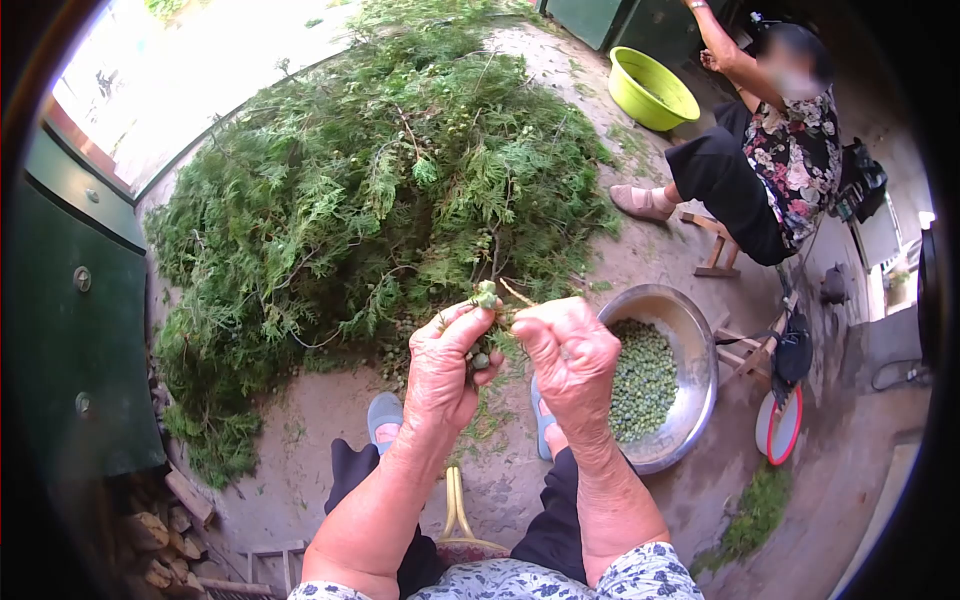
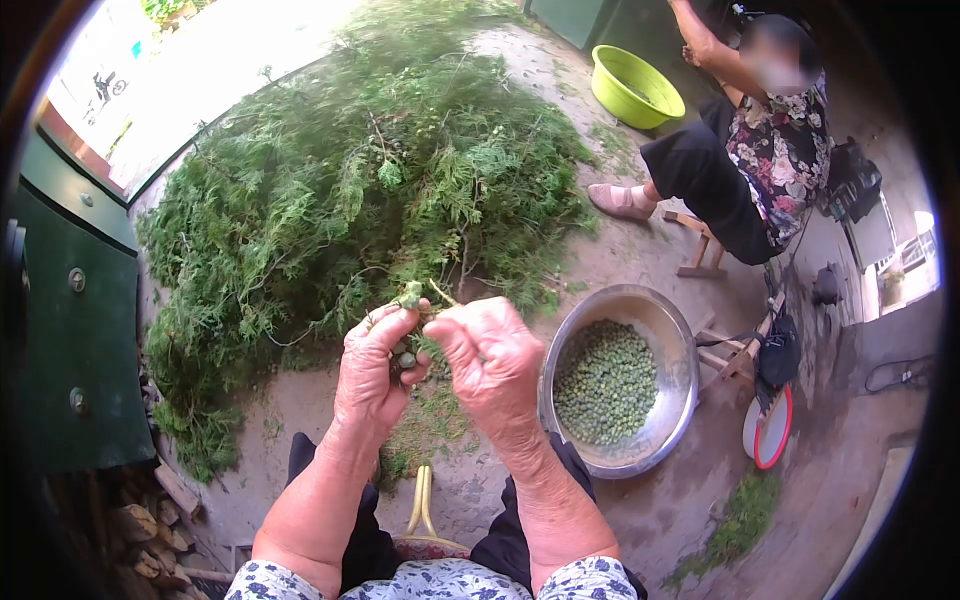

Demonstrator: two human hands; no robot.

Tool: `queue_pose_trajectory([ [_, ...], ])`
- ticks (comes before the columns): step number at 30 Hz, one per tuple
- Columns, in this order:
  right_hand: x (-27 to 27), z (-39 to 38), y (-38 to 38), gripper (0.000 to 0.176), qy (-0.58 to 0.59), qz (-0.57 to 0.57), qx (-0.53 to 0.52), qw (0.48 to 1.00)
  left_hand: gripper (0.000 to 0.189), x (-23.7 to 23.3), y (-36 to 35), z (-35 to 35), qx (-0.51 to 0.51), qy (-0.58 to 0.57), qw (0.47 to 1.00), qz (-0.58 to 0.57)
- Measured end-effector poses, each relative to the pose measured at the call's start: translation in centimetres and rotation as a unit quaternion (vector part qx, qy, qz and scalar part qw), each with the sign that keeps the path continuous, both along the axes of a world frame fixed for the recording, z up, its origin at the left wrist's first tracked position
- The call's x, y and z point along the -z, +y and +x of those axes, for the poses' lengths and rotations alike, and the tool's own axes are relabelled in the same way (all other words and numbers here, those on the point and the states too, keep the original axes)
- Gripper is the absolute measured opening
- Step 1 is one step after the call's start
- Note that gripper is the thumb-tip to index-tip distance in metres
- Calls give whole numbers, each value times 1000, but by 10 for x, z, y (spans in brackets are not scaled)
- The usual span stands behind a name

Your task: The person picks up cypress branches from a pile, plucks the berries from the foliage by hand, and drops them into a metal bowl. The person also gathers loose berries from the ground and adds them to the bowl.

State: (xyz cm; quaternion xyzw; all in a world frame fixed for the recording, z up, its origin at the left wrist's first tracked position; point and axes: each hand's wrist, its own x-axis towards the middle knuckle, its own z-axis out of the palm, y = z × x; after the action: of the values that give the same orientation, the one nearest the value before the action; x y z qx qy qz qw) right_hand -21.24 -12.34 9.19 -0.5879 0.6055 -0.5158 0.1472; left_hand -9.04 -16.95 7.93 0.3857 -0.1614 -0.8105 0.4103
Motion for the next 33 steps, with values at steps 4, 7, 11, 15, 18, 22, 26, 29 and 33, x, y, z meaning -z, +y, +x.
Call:
queue_pose_trajectory([
  [4,-1,-7,-3,12,-3,-44,75,996,11,-1,5,-4,27,-68,997,-35],
  [7,0,-10,-1,13,-19,-44,70,996,11,-3,7,-5,38,-77,995,-53],
  [11,-10,-18,1,18,15,73,148,986,11,-4,7,-5,49,-96,992,-70],
  [15,-13,-20,4,25,9,43,9,999,12,-3,11,-9,52,-96,990,-91],
  [18,-5,-15,3,23,-56,56,-23,997,12,5,11,-8,75,-97,982,-146],
  [22,-1,-15,1,20,-54,40,7,998,12,0,14,-11,73,-114,983,-125],
  [26,1,-19,5,15,-269,113,8,956,15,-3,13,-9,98,-71,988,-98],
  [29,6,-24,4,24,-501,117,-31,857,16,-3,10,-7,108,-50,990,-79],
  [33,2,-27,1,24,-566,130,-39,813,15,1,7,-6,88,-7,995,-36],
])
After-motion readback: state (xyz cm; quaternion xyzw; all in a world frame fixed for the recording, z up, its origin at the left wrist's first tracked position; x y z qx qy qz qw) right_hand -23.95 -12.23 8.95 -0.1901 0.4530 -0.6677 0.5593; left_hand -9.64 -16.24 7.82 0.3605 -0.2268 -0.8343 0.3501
